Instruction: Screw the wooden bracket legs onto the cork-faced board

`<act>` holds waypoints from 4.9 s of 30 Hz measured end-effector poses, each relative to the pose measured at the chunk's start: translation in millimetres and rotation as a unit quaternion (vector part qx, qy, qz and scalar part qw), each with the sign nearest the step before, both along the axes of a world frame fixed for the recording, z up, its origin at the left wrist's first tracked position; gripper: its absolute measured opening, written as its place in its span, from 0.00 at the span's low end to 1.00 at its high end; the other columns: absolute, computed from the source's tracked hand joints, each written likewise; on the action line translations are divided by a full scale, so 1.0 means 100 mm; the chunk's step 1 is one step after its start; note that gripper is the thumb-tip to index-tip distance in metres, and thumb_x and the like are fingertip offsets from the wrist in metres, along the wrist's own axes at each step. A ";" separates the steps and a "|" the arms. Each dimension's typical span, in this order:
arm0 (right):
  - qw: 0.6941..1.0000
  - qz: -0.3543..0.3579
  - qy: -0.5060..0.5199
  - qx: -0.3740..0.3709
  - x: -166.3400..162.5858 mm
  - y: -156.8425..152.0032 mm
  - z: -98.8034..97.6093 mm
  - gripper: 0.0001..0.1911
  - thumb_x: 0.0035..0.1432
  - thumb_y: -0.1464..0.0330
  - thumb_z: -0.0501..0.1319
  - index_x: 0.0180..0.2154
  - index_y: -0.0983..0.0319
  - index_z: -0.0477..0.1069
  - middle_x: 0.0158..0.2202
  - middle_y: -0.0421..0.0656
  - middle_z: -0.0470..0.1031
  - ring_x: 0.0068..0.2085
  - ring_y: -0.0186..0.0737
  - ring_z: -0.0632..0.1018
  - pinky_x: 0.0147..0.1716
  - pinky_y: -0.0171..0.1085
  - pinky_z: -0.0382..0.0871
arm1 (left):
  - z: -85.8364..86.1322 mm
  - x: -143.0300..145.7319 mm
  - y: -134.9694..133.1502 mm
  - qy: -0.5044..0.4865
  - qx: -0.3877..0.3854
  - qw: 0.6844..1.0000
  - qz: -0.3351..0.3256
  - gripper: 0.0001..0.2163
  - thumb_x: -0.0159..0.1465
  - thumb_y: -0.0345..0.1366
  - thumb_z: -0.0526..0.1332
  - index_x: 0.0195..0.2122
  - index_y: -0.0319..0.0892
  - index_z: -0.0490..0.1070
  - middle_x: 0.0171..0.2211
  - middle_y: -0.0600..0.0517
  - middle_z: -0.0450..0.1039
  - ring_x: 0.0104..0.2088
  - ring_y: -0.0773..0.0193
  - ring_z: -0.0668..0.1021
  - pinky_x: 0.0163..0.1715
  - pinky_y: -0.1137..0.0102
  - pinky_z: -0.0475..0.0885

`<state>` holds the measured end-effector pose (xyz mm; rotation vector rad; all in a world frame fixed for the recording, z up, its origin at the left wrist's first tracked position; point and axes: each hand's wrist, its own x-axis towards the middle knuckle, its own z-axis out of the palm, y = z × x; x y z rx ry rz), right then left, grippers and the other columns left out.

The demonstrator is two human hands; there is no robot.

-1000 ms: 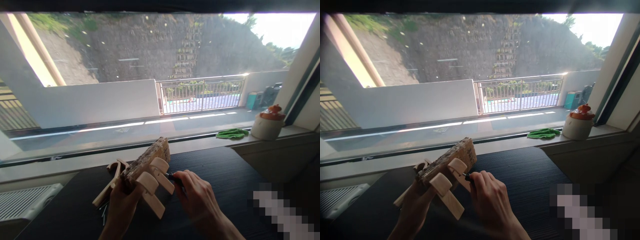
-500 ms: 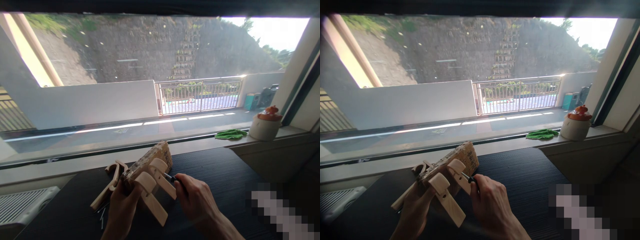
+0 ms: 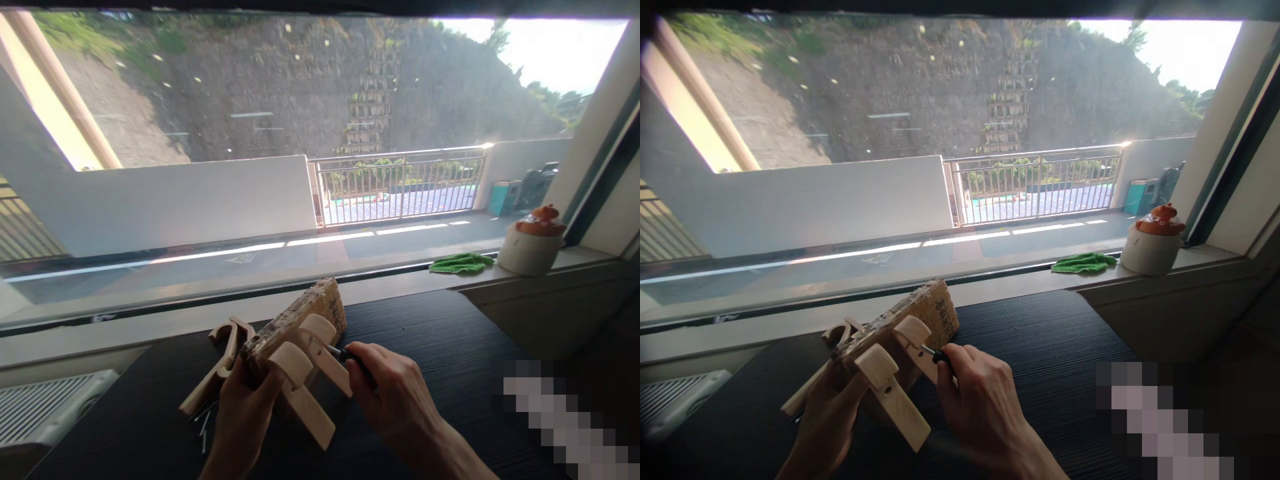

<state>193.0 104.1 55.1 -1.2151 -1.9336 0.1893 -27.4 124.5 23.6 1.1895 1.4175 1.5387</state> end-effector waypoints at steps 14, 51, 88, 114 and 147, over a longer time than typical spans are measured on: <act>0.999 -0.004 -0.032 0.019 -0.02 -0.02 0.01 0.11 0.63 0.70 0.51 0.42 0.62 0.70 0.29 0.42 0.71 0.31 0.36 0.74 0.32 0.34 0.61 | 0.07 0.01 -0.02 0.039 -0.006 0.999 0.004 0.17 0.52 0.38 0.66 0.43 0.40 0.71 0.30 0.52 0.75 0.28 0.62 0.76 0.26 0.73 0.70; 0.987 -0.012 0.026 -0.155 -0.02 -0.06 0.04 0.06 0.61 0.66 0.55 0.40 0.59 0.64 0.24 0.36 0.72 0.25 0.36 0.73 0.25 0.33 0.59 | 0.36 0.19 -0.11 0.138 0.023 0.988 0.060 0.23 0.45 0.35 0.65 0.44 0.39 0.69 0.32 0.51 0.76 0.31 0.58 0.78 0.28 0.69 0.74; 0.997 -0.017 0.017 -0.077 0.03 -0.06 0.05 0.13 0.65 0.64 0.50 0.32 0.58 0.70 0.29 0.40 0.70 0.29 0.35 0.72 0.29 0.33 0.61 | 0.37 0.29 -0.16 0.136 0.016 0.989 0.049 0.18 0.47 0.36 0.64 0.40 0.40 0.69 0.32 0.51 0.76 0.31 0.58 0.78 0.29 0.69 0.73; 0.995 -0.034 0.031 -0.091 0.05 -0.05 0.07 0.11 0.56 0.65 0.60 0.42 0.57 0.67 0.30 0.37 0.75 0.27 0.35 0.74 0.26 0.31 0.61 | 0.28 0.28 -0.17 0.144 0.009 0.989 0.044 0.19 0.48 0.38 0.64 0.42 0.39 0.68 0.33 0.51 0.75 0.32 0.58 0.77 0.29 0.69 0.72; 0.999 -0.013 -0.002 -0.048 0.10 -0.01 0.05 0.04 0.60 0.67 0.57 0.36 0.58 0.70 0.35 0.40 0.69 0.33 0.35 0.71 0.33 0.32 0.60 | 0.38 0.31 -0.19 0.107 0.019 0.993 0.051 0.19 0.46 0.36 0.64 0.40 0.40 0.69 0.32 0.51 0.75 0.32 0.57 0.77 0.30 0.68 0.72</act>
